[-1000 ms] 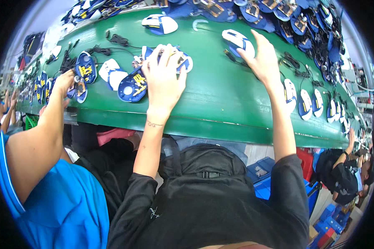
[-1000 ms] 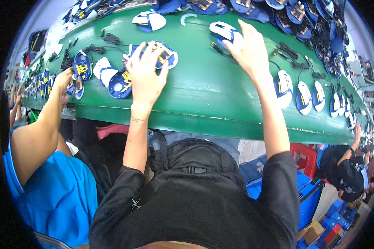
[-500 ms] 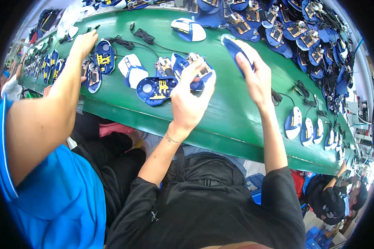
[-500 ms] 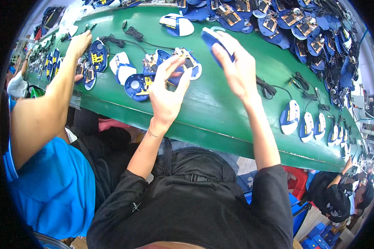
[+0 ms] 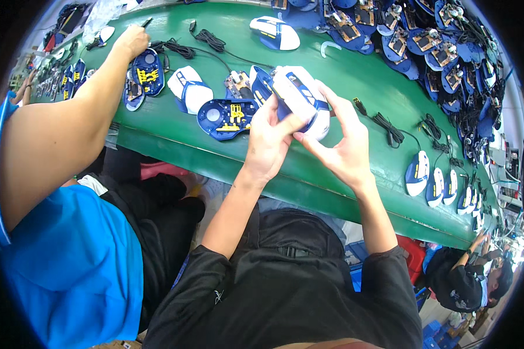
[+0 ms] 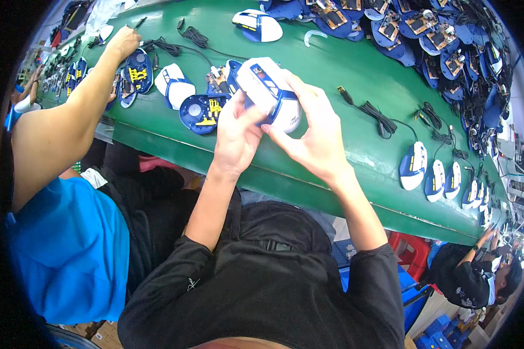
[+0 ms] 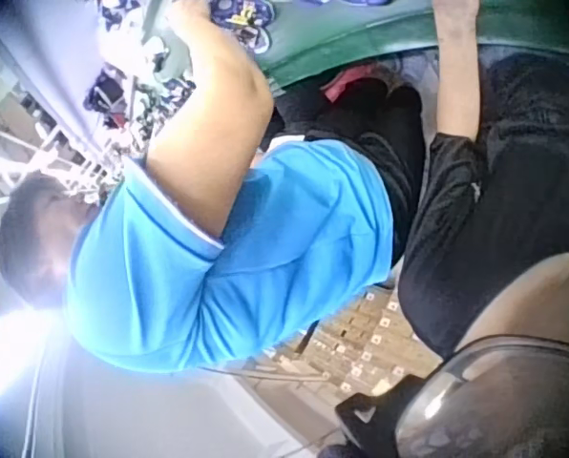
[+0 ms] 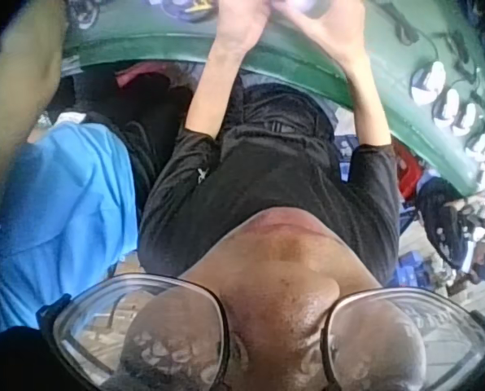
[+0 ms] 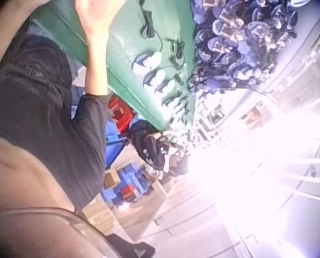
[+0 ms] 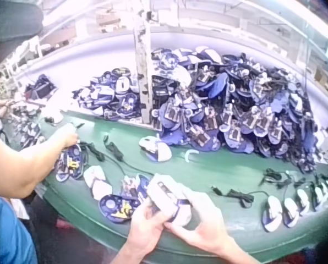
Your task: The person assembles computer mice along a workstation by fitting internal circuit boards and wiring into the mouse base shells and attaching the top covers by hand.
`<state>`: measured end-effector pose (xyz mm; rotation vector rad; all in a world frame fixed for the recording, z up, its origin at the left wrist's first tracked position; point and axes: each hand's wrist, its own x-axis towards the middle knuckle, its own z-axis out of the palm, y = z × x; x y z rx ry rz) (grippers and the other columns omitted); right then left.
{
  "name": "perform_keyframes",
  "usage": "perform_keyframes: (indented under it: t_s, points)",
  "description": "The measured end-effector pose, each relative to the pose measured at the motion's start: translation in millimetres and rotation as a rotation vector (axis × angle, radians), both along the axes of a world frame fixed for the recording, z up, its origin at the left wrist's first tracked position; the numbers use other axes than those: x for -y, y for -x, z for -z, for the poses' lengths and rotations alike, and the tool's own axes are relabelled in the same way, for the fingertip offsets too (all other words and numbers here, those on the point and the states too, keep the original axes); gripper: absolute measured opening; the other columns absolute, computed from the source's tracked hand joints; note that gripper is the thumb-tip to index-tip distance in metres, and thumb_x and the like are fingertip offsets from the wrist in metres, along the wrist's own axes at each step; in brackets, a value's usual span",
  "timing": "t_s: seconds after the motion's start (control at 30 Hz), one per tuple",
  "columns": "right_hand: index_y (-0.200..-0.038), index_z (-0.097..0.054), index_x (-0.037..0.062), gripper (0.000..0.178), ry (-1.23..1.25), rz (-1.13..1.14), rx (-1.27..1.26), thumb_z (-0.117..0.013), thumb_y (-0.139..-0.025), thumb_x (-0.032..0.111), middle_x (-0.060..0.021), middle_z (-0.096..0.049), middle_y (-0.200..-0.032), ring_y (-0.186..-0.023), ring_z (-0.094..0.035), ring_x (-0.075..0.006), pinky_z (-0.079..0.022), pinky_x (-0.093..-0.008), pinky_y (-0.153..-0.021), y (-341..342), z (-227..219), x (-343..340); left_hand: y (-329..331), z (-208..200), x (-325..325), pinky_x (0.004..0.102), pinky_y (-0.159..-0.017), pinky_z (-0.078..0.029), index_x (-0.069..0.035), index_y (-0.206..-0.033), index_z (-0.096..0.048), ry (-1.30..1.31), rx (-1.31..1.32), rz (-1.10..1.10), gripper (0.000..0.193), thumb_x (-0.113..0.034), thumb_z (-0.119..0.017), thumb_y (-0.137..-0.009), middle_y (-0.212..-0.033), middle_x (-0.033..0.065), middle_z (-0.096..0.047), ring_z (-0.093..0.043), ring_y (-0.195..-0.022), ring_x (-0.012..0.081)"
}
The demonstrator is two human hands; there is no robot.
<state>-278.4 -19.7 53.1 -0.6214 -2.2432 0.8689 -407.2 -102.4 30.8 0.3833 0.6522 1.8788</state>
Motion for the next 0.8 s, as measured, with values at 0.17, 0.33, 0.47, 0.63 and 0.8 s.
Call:
perform_keyframes:
  t_s: [0.17,0.33,0.47,0.63,0.8]
  points:
    - [-0.14,-0.048,0.0038,0.08,0.159,-0.045,-0.067,-0.086,-0.071,0.018,-0.0151,-0.059,-0.132,-0.114,-0.061,-0.0257,-0.05,-0.0365,-0.094,11.0,7.1,8.9,20.8,-5.4,12.1,0.0332,-0.098,-0.049,0.003,-0.135,-0.048,0.084,-0.28,-0.039,0.056,0.003,-0.072,-0.084,-0.122,0.009,-0.062,-0.06,-0.113,0.0169]
    - [-0.137,-0.051,0.0065,0.067,0.153,-0.047,-0.076,-0.081,-0.078,0.017,-0.0098,-0.064,-0.128,-0.107,-0.066,-0.0217,-0.054,-0.032,-0.083,4.2,38.8,6.0,52.6,-10.8,23.3,0.0332,-0.094,-0.051,0.006,-0.128,-0.053,0.111,-0.286,-0.227,0.046,0.005,-0.069,-0.085,-0.117,0.0097,-0.063,-0.062,-0.105,0.017]
    - [-0.129,-0.057,0.0056,0.047,0.216,0.053,-0.103,-0.073,-0.085,0.01,-0.0101,-0.07,-0.114,-0.101,-0.069,-0.0192,-0.055,-0.03,-0.081,-1.5,59.1,4.7,95.5,19.8,43.7,0.0392,-0.099,-0.049,-0.003,-0.132,-0.05,0.147,-0.257,-0.396,0.048,-0.005,-0.067,-0.087,-0.119,0.0073,-0.061,-0.061,-0.108,0.0214]
    - [-0.119,-0.063,0.0061,0.032,0.334,0.101,-0.219,-0.068,-0.087,0.009,-0.0085,-0.072,-0.1,-0.084,-0.069,-0.0154,-0.053,-0.0287,-0.068,12.9,70.3,-0.5,97.4,-2.8,38.3,0.049,-0.11,-0.04,0.003,-0.149,-0.027,-0.024,-0.27,-0.267,0.074,-0.037,-0.059,-0.095,-0.15,0.0242,-0.038,-0.044,-0.133,0.0348]
    - [-0.117,-0.064,0.0056,0.03,0.32,0.153,-0.203,-0.066,-0.086,0.005,-0.0091,-0.072,-0.098,-0.086,-0.07,-0.0175,-0.054,-0.0298,-0.071,9.4,75.2,-1.1,103.3,3.9,35.8,0.0466,-0.1,-0.049,0.001,-0.148,-0.028,-0.009,-0.207,-0.093,0.07,-0.043,-0.05,-0.098,-0.147,0.0276,-0.039,-0.051,-0.126,0.0373]
